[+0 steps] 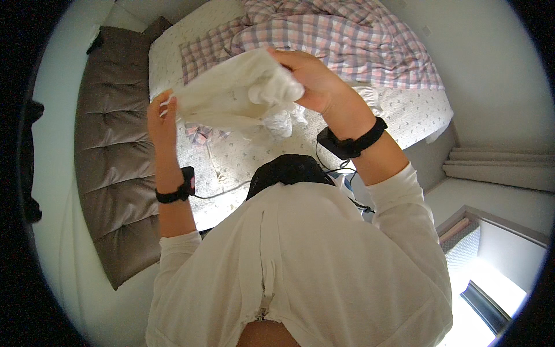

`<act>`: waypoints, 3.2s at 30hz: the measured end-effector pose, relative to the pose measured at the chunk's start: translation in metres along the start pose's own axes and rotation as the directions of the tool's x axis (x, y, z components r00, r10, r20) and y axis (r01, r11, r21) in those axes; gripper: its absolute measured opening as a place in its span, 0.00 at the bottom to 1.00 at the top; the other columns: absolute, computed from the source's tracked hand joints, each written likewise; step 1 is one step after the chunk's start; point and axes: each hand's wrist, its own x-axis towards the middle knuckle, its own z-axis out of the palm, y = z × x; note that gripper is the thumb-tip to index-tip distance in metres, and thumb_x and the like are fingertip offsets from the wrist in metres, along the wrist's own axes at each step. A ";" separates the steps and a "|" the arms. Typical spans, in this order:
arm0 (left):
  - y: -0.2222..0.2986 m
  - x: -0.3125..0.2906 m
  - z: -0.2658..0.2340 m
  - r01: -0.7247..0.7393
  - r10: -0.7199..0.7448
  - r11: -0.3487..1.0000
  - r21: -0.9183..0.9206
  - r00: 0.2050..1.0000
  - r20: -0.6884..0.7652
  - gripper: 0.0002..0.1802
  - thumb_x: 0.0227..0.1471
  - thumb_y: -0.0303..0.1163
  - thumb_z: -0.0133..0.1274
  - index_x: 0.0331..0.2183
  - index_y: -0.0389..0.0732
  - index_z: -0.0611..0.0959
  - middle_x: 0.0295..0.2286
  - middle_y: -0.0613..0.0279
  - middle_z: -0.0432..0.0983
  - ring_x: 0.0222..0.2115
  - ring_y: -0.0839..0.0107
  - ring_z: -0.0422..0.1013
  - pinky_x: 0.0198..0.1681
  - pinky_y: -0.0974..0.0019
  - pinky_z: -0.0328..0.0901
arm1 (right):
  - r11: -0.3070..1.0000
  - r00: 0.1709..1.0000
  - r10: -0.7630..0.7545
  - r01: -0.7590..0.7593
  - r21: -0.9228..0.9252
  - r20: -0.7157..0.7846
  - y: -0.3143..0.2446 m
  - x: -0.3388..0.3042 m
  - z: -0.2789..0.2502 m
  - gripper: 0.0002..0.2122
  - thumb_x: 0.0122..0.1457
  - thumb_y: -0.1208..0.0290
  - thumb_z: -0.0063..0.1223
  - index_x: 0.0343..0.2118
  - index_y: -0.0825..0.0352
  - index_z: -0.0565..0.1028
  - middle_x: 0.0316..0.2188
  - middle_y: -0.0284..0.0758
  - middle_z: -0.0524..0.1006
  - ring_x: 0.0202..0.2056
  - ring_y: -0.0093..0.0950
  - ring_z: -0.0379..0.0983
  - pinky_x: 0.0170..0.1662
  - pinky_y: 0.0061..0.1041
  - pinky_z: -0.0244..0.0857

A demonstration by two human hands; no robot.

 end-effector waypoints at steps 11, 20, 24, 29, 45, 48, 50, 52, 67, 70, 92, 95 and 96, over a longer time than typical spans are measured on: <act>0.027 -0.033 0.085 0.835 0.051 0.073 -0.545 0.543 0.838 0.20 0.64 0.45 0.37 0.47 0.41 0.73 0.32 0.67 0.72 0.35 0.75 0.71 0.52 0.64 0.65 | 0.698 0.916 -0.318 0.401 -0.594 0.244 0.019 0.009 0.023 0.09 0.61 0.69 0.52 0.37 0.71 0.75 0.31 0.33 0.78 0.34 0.19 0.73 0.38 0.19 0.68; -0.002 -0.037 0.081 0.790 -0.304 0.234 -0.567 0.613 0.729 0.09 0.59 0.34 0.49 0.40 0.42 0.77 0.24 0.72 0.67 0.26 0.79 0.66 0.37 0.72 0.65 | 0.415 0.980 -0.189 0.022 -0.910 -0.062 0.093 0.010 -0.124 0.09 0.57 0.70 0.56 0.37 0.69 0.76 0.33 0.33 0.78 0.34 0.23 0.74 0.40 0.22 0.67; -0.037 -0.063 0.061 0.824 -0.536 0.277 -0.494 0.559 0.632 0.11 0.58 0.36 0.51 0.41 0.42 0.77 0.25 0.71 0.68 0.26 0.78 0.66 0.36 0.72 0.65 | 0.651 0.926 -0.122 -0.196 -0.733 -0.356 0.114 -0.012 -0.207 0.09 0.53 0.70 0.57 0.33 0.71 0.77 0.30 0.35 0.79 0.30 0.23 0.74 0.36 0.22 0.68; -0.082 -0.116 0.067 0.863 -0.706 0.178 -0.473 0.447 0.550 0.13 0.59 0.37 0.49 0.42 0.40 0.76 0.25 0.70 0.69 0.26 0.78 0.66 0.35 0.71 0.65 | 0.558 0.863 0.093 -0.459 -0.692 -0.497 0.166 -0.030 -0.251 0.11 0.52 0.68 0.58 0.32 0.72 0.78 0.29 0.37 0.80 0.28 0.27 0.76 0.35 0.24 0.69; -0.142 -0.237 0.092 0.951 -0.933 -0.009 -0.310 0.104 0.345 0.15 0.61 0.38 0.47 0.43 0.39 0.78 0.27 0.70 0.72 0.29 0.80 0.68 0.36 0.74 0.66 | 0.111 0.912 -0.146 -0.370 -0.922 -0.384 0.309 0.073 -0.307 0.10 0.52 0.69 0.56 0.36 0.66 0.75 0.34 0.45 0.76 0.38 0.45 0.74 0.40 0.38 0.68; -0.146 -0.224 0.113 0.969 -0.917 0.022 -0.247 0.117 0.380 0.19 0.62 0.42 0.46 0.45 0.38 0.78 0.32 0.66 0.74 0.36 0.77 0.69 0.41 0.72 0.66 | 0.364 0.939 -0.123 -0.259 -0.895 -0.322 0.280 0.062 -0.249 0.10 0.53 0.69 0.55 0.36 0.68 0.74 0.28 0.44 0.78 0.30 0.43 0.75 0.34 0.35 0.68; -0.148 -0.207 0.137 0.947 -0.884 -0.060 -0.316 0.097 0.458 0.22 0.61 0.44 0.47 0.48 0.37 0.75 0.37 0.63 0.75 0.40 0.73 0.69 0.44 0.70 0.65 | 0.419 0.978 -0.028 -0.177 -0.891 -0.207 0.254 0.033 -0.196 0.10 0.53 0.71 0.55 0.36 0.69 0.74 0.26 0.41 0.77 0.27 0.37 0.73 0.32 0.30 0.67; -0.138 -0.186 0.155 0.877 -0.838 -0.115 -0.466 0.167 0.520 0.24 0.60 0.44 0.49 0.50 0.35 0.73 0.41 0.61 0.74 0.42 0.69 0.70 0.45 0.68 0.66 | 0.410 0.999 0.049 -0.021 -0.912 -0.001 0.224 -0.001 -0.143 0.10 0.51 0.73 0.58 0.36 0.68 0.75 0.23 0.39 0.75 0.24 0.29 0.72 0.30 0.25 0.66; 0.093 -0.044 0.016 0.562 -0.078 0.333 -0.757 0.817 0.572 0.29 0.64 0.47 0.33 0.57 0.37 0.65 0.51 0.57 0.69 0.51 0.64 0.68 0.54 0.59 0.63 | 0.473 0.758 -0.559 0.624 -0.623 0.336 0.066 -0.029 0.024 0.12 0.55 0.78 0.57 0.42 0.66 0.72 0.41 0.35 0.74 0.46 0.29 0.68 0.51 0.27 0.60; 0.103 -0.041 -0.002 0.499 -0.055 0.404 -0.767 0.850 0.524 0.30 0.64 0.49 0.32 0.57 0.36 0.65 0.51 0.56 0.69 0.50 0.64 0.68 0.53 0.60 0.63 | 0.492 0.880 -0.306 0.473 -0.731 0.364 0.053 -0.024 0.034 0.11 0.56 0.76 0.56 0.41 0.66 0.70 0.43 0.35 0.73 0.48 0.29 0.67 0.55 0.28 0.57; 0.065 -0.024 0.003 0.545 -0.083 0.439 -0.714 0.816 0.572 0.23 0.54 0.20 0.49 0.52 0.34 0.68 0.44 0.57 0.72 0.41 0.72 0.72 0.39 0.71 0.69 | 0.316 0.739 -0.523 0.630 -0.710 0.424 0.033 -0.030 0.072 0.08 0.51 0.79 0.60 0.35 0.67 0.75 0.28 0.33 0.74 0.28 0.21 0.70 0.30 0.21 0.62; 0.064 -0.027 0.024 0.410 -0.265 0.746 -0.525 0.906 0.331 0.23 0.51 0.20 0.53 0.50 0.35 0.70 0.41 0.60 0.73 0.38 0.72 0.73 0.41 0.67 0.69 | 0.078 0.685 -0.538 0.621 -0.780 0.491 0.036 -0.027 0.072 0.05 0.51 0.77 0.61 0.29 0.69 0.75 0.27 0.35 0.73 0.27 0.26 0.70 0.29 0.24 0.62; 0.064 -0.027 0.029 0.348 -0.213 0.789 -0.506 0.928 0.306 0.23 0.50 0.21 0.55 0.49 0.35 0.70 0.41 0.60 0.73 0.38 0.72 0.73 0.41 0.67 0.69 | 0.092 0.712 -0.523 0.594 -0.799 0.469 0.038 -0.026 0.071 0.05 0.52 0.77 0.60 0.30 0.68 0.75 0.29 0.33 0.72 0.28 0.23 0.68 0.30 0.22 0.61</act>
